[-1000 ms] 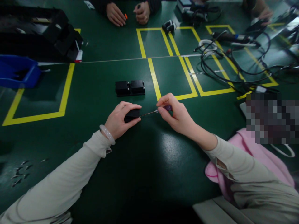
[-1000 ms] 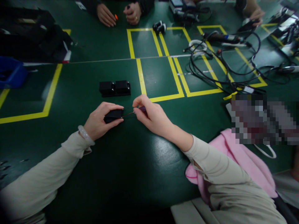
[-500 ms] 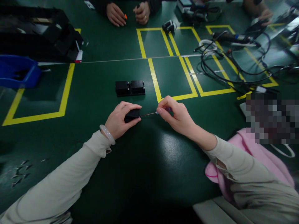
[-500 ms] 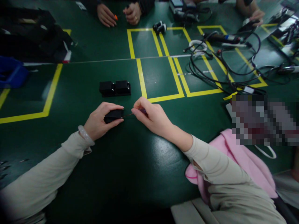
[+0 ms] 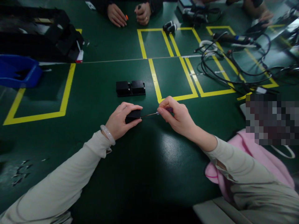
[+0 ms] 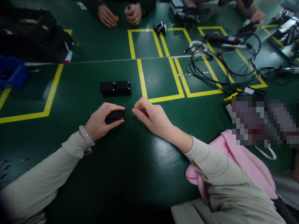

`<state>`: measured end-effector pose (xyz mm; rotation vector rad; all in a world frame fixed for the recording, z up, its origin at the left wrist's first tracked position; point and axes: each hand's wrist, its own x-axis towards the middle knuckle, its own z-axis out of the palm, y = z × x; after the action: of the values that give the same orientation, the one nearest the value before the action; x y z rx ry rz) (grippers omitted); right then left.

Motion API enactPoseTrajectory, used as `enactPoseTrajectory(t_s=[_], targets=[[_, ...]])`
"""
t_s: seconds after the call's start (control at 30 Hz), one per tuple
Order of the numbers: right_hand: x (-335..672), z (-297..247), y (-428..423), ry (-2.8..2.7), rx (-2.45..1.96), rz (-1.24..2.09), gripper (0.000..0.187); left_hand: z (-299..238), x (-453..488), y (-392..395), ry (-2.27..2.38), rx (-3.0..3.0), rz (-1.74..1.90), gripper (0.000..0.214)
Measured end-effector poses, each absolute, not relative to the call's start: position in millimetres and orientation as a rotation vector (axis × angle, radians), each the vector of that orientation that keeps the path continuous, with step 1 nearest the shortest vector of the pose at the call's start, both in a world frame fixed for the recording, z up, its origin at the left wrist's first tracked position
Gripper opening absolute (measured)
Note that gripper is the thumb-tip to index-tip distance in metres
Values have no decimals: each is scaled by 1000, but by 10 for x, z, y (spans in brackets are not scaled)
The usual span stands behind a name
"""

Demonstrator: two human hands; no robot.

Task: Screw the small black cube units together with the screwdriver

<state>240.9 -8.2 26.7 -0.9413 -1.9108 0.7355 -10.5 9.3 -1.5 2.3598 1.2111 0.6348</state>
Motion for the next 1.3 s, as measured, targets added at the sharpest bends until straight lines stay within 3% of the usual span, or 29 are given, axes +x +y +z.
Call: enactPoseTrajectory(t_s=[0.23, 0.37, 0.5, 0.73, 0.83, 1.3], targets=[[2406, 286, -85, -1914, -938, 715, 2, -21, -101, 97, 1183, 2367, 644, 37], [2411, 280, -84, -1914, -959, 731, 12, -15, -104, 92, 1185, 2370, 634, 37], [2407, 273, -95, -1900, -941, 714, 2, -8, -101, 88, 1184, 2360, 631, 37], [2410, 285, -88, -1923, -948, 741, 10, -6, -100, 86, 1184, 2346, 615, 37], [2413, 289, -91, -1906, -945, 758, 4, -1, -98, 87, 1189, 2346, 611, 38], [2406, 285, -84, -1926, -923, 751, 9, -22, -97, 90, 1179, 2358, 626, 39]])
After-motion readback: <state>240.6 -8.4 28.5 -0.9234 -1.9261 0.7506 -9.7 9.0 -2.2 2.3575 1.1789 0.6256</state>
